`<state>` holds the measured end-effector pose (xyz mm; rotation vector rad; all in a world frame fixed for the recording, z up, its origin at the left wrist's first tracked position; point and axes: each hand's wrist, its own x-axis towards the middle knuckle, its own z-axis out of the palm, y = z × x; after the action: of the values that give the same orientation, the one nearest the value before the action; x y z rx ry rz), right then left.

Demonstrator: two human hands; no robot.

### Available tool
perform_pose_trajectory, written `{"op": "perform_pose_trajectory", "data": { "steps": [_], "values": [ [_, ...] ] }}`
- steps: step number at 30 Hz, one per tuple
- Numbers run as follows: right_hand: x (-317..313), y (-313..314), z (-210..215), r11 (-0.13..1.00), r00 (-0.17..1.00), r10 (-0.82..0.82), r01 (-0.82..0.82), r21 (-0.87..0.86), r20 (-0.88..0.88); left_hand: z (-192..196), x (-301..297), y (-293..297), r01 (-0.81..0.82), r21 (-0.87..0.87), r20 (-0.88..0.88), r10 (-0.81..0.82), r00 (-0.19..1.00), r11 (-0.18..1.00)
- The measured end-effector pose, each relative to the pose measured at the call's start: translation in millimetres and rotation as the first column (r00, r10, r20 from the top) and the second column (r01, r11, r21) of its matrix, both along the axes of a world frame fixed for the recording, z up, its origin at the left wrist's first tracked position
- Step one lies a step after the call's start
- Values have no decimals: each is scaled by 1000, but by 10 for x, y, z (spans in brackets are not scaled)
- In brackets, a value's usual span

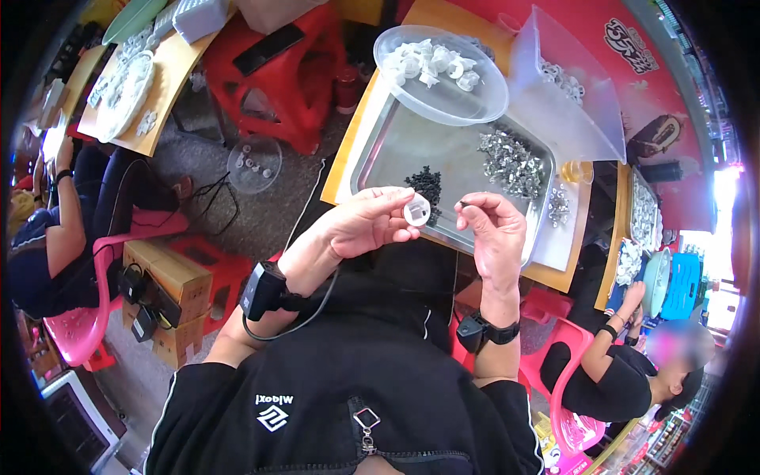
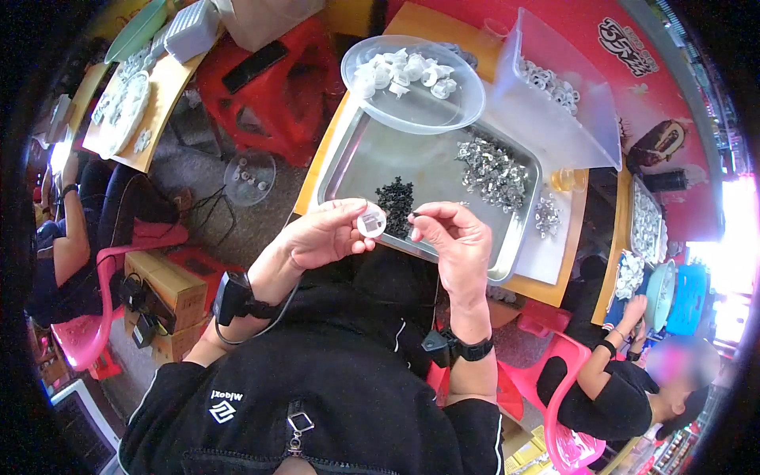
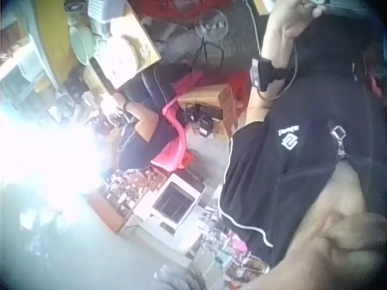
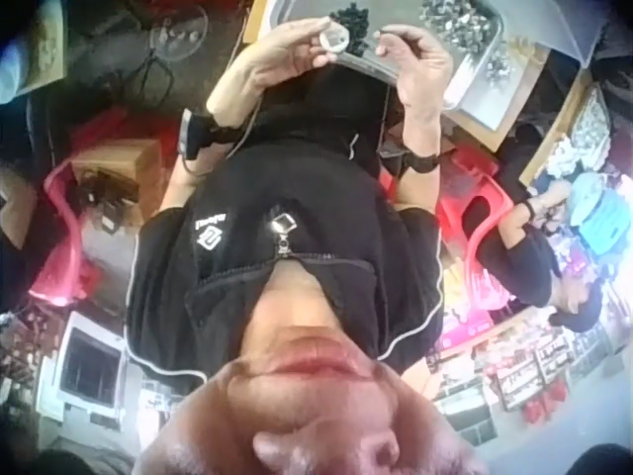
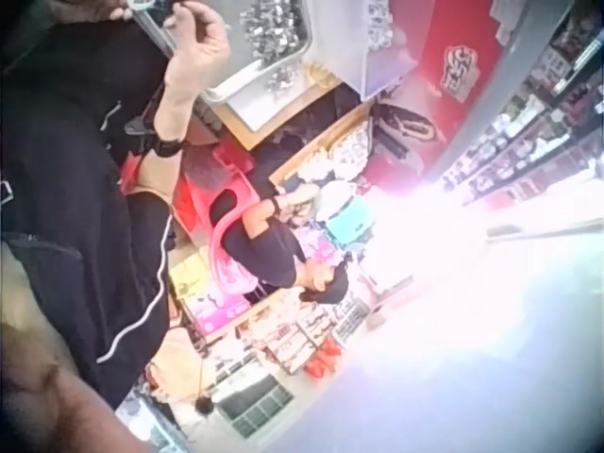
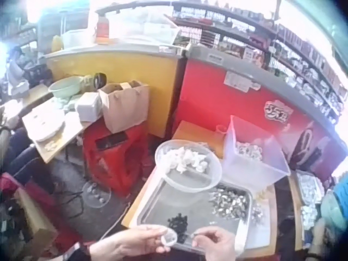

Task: Manually inserting black pins into white plastic circular components at an assembly bench.

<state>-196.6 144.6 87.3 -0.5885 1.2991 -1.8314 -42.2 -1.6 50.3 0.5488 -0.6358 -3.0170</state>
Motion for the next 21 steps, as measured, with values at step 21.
{"op": "perform_pose_trajectory", "data": {
  "steps": [21],
  "values": [
    [388, -75, 232, 982, 301, 141, 76, 171, -943, 16, 84, 79, 5, -319, 8, -3, 1000, 948]
  ]
}}
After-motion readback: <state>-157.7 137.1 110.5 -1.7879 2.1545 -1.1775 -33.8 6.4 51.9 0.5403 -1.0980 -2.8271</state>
